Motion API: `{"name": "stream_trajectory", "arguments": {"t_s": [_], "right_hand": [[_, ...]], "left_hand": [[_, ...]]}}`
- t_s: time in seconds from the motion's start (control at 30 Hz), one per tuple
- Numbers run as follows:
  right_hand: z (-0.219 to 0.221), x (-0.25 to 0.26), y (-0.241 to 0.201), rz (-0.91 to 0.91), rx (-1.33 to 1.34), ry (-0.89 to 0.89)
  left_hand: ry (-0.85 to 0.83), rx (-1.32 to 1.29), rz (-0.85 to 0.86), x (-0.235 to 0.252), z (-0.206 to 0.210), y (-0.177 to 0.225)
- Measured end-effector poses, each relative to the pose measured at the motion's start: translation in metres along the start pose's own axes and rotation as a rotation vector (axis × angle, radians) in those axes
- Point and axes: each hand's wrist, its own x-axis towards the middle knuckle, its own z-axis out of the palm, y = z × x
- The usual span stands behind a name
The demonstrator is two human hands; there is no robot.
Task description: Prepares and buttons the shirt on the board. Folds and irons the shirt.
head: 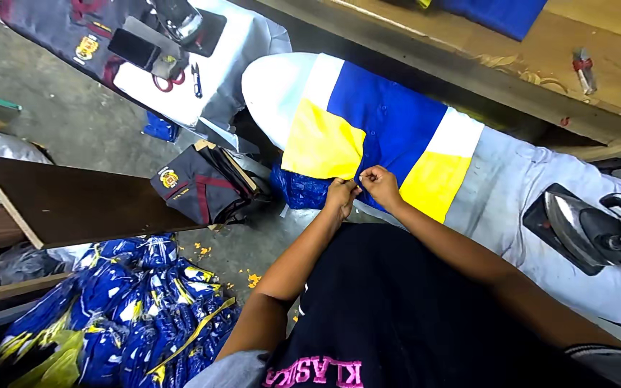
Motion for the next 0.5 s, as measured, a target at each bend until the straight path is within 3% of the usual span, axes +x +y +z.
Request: {"name": "stream_trajectory", "arguments": {"t_s": [0.27,0.5], "right_hand": [[0.003,-0.001,-0.006,-0.130,-0.208,-0.080],[0.016,-0.005,-0.003,-0.333,-0.441,-0.031]], "left_hand": [[0.060,-0.214,-0.112,-0.019,0.002,0.012],[0.106,-0.255,-0.184,-0.008,0.000,0.004]]}}
